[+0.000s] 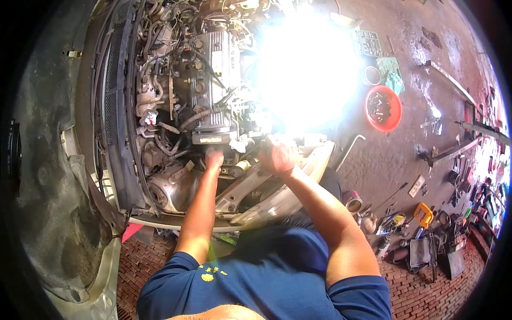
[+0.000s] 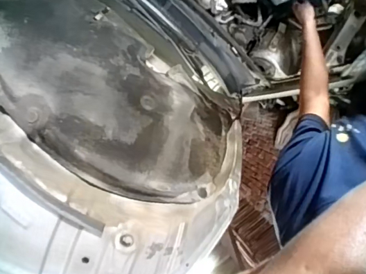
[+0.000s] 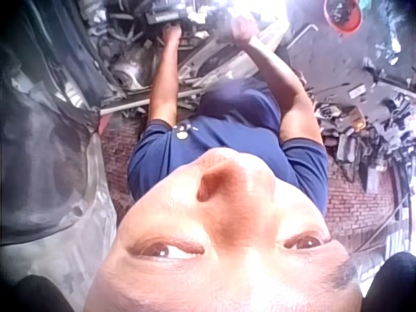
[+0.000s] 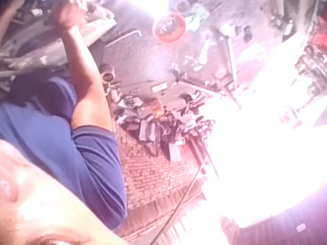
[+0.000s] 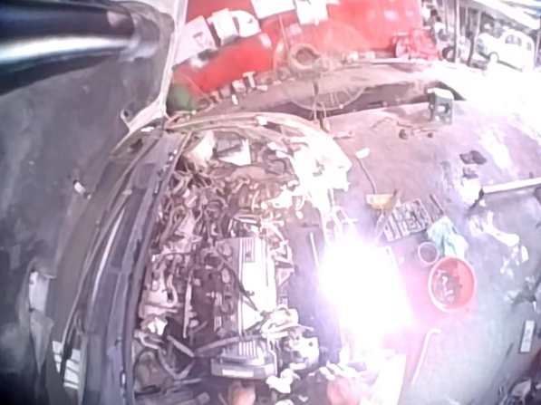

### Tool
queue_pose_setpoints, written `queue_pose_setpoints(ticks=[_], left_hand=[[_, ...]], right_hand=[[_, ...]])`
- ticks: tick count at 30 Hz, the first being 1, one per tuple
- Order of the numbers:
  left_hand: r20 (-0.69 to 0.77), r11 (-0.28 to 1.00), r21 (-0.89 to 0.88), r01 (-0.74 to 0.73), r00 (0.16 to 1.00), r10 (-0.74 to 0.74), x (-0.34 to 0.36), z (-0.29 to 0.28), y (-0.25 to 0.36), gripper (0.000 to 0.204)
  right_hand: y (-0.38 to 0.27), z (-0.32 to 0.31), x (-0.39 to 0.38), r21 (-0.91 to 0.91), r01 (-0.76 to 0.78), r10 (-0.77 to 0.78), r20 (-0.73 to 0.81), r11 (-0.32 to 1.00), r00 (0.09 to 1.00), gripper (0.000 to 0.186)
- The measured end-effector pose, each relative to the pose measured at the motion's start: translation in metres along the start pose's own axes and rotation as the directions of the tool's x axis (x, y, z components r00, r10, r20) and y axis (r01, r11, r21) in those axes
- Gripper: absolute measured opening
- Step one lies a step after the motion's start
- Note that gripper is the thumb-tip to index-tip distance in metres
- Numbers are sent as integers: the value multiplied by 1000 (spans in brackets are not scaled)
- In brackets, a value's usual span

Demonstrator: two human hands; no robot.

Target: The person is working on a car engine in a garage. They use a wrench to loosen bolts, remove a metal frame, and then proceed to adjust and tighten components within the engine bay using various hand tools.

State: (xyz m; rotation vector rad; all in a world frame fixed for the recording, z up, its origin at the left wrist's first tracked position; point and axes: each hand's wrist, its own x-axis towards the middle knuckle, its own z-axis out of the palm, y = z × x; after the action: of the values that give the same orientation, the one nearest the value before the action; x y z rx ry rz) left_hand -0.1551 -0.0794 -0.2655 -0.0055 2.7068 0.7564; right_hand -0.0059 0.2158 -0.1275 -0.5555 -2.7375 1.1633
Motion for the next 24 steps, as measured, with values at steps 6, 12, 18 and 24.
queue_pose_setpoints(ticks=[6, 12, 18, 24], left_hand=[[96, 988, -92, -124, 986, 133, -60, -6, 90, 35], [-14, 997, -70, -14, 1000, 13, -32, -12, 47, 33], [100, 965, -262, -30, 993, 58, -38, -17, 77, 31], [72, 983, -175, -62, 995, 76, -52, -17, 85, 35]], right_hand=[[21, 2, -12, -24, -99, 100, 7, 995, 995, 27], [9, 3, -4, 25, -78, 78, 18, 997, 997, 27], [15, 2, -6, -76, -115, 120, 57, 990, 991, 28], [19, 2, -8, -44, -97, 99, 46, 994, 994, 30]])
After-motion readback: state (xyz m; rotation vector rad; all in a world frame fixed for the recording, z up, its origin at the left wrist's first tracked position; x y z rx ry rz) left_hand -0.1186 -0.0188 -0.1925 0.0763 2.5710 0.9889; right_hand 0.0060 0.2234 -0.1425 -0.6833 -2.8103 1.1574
